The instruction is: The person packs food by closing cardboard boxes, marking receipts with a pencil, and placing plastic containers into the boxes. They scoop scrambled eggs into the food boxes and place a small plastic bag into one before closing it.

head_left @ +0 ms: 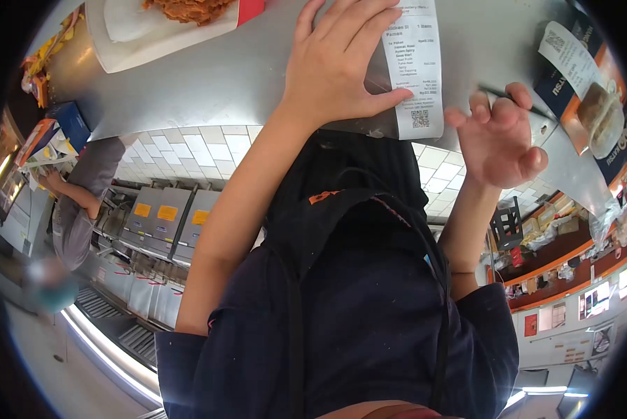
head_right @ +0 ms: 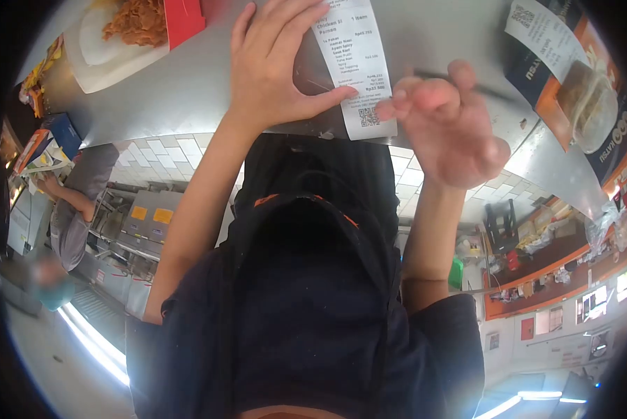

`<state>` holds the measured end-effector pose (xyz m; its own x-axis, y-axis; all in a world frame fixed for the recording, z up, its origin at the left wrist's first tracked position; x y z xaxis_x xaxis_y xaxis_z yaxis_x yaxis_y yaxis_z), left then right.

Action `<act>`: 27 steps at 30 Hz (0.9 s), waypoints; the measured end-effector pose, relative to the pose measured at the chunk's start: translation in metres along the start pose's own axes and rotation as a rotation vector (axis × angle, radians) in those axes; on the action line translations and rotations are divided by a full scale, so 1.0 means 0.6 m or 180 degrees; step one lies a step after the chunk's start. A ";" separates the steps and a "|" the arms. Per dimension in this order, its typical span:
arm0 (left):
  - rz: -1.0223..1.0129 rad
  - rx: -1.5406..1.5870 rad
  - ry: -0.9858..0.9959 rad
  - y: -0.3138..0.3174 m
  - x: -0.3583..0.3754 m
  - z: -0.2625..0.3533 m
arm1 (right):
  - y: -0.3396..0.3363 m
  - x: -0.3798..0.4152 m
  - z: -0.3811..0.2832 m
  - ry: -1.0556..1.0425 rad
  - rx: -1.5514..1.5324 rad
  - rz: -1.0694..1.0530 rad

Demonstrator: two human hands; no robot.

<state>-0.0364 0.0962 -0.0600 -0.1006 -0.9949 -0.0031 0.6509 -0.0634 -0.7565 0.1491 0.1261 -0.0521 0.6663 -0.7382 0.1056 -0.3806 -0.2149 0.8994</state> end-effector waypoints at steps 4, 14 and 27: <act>0.0058 0.0078 -0.0018 -0.001 0.001 -0.004 | -0.008 -0.014 0.013 0.0470 0.2999 0.0711; -0.0178 0.0167 -0.0286 -0.002 0.001 -0.005 | 0.014 -0.043 0.026 0.0603 0.4285 0.0876; 0.0120 -0.0078 0.0127 -0.004 0.002 -0.001 | 0.023 0.023 0.029 0.0924 0.4401 0.0765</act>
<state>-0.0382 0.0954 -0.0586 -0.1065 -0.9926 -0.0576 0.6362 -0.0235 -0.7712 0.1420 0.1019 -0.0457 0.5383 -0.7270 0.4263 -0.6957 -0.6688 -0.2622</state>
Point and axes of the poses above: each hand's wrist, its own x-axis away from the middle knuckle, its own y-axis out of the palm, z = x × y, the point moved 4 cm from there along -x, towards the middle knuckle, and after that the axes turned 4 degrees about -z, right-handed, at the moved point
